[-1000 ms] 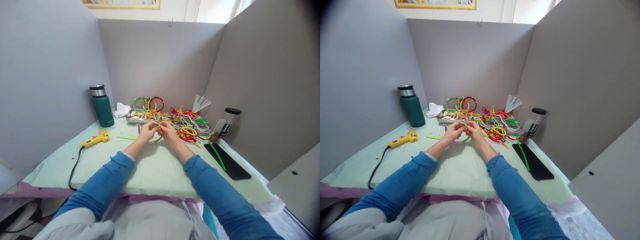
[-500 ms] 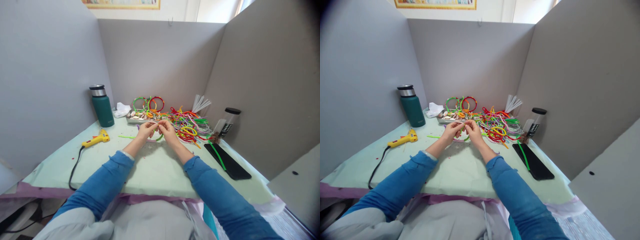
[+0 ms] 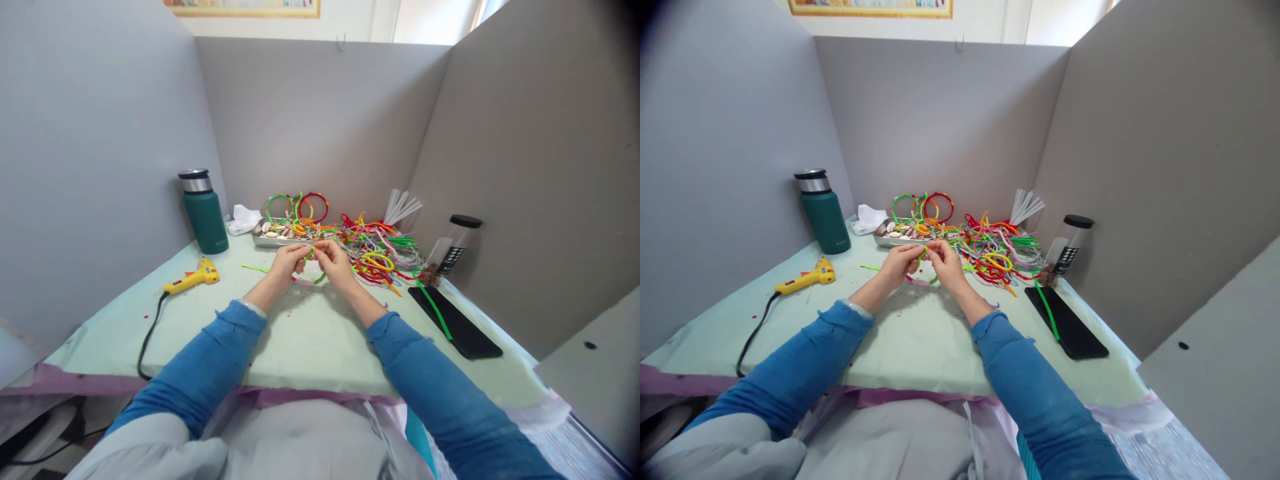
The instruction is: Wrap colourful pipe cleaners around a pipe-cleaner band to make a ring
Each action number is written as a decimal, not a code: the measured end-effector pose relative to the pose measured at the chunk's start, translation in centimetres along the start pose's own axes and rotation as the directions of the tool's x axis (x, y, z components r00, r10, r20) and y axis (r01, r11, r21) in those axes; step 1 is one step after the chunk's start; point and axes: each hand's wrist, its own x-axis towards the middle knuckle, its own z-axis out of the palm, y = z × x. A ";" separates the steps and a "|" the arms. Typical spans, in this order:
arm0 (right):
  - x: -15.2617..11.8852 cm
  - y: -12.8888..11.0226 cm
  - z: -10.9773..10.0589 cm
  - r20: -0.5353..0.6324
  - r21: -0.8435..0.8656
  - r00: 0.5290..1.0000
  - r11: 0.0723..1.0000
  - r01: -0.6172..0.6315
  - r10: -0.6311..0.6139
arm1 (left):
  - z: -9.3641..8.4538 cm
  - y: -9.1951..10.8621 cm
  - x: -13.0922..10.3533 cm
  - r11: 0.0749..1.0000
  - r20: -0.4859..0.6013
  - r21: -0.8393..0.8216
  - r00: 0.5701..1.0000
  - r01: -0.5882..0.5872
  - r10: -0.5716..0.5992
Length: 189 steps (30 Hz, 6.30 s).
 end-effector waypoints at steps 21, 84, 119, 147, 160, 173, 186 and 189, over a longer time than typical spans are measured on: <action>-0.1 -0.3 -0.5 0.013 -0.114 1.000 0.993 0.010 -0.008 | -0.1 0.6 -0.1 0.998 0.080 0.052 0.996 0.040 -0.044; -0.2 -0.4 -0.9 -0.084 -0.521 0.983 0.848 0.094 -0.161 | -0.9 3.0 -0.8 -0.125 0.426 0.838 0.493 -0.532 0.758; 0.0 -0.4 -1.9 -0.223 -0.593 0.939 0.801 0.083 -0.263 | -1.7 -0.6 1.6 0.927 -0.185 0.366 0.969 -0.086 0.163; -0.7 -0.6 -1.2 -0.040 -0.380 0.999 0.925 -0.013 -0.003 | -1.6 1.5 0.5 0.975 0.040 -0.018 0.974 0.224 -0.223; -0.2 -0.2 -1.1 -0.008 -0.030 0.978 0.977 -0.209 0.209 | -1.5 1.5 0.5 0.964 0.117 0.008 0.957 0.267 -0.266; 0.2 -0.6 -1.1 -0.090 0.279 0.893 0.872 -0.403 0.441 | -0.8 0.0 0.2 0.430 0.124 0.806 0.826 -0.407 0.549; -0.1 -0.3 -0.7 -0.050 0.259 0.896 0.873 -0.414 0.440 | -1.0 -0.1 0.2 0.329 0.109 0.875 0.806 -0.356 0.582; -0.1 -0.3 -0.7 -0.061 0.245 0.899 0.879 -0.408 0.434 | -1.1 -0.2 0.3 0.340 0.110 0.870 0.813 -0.356 0.572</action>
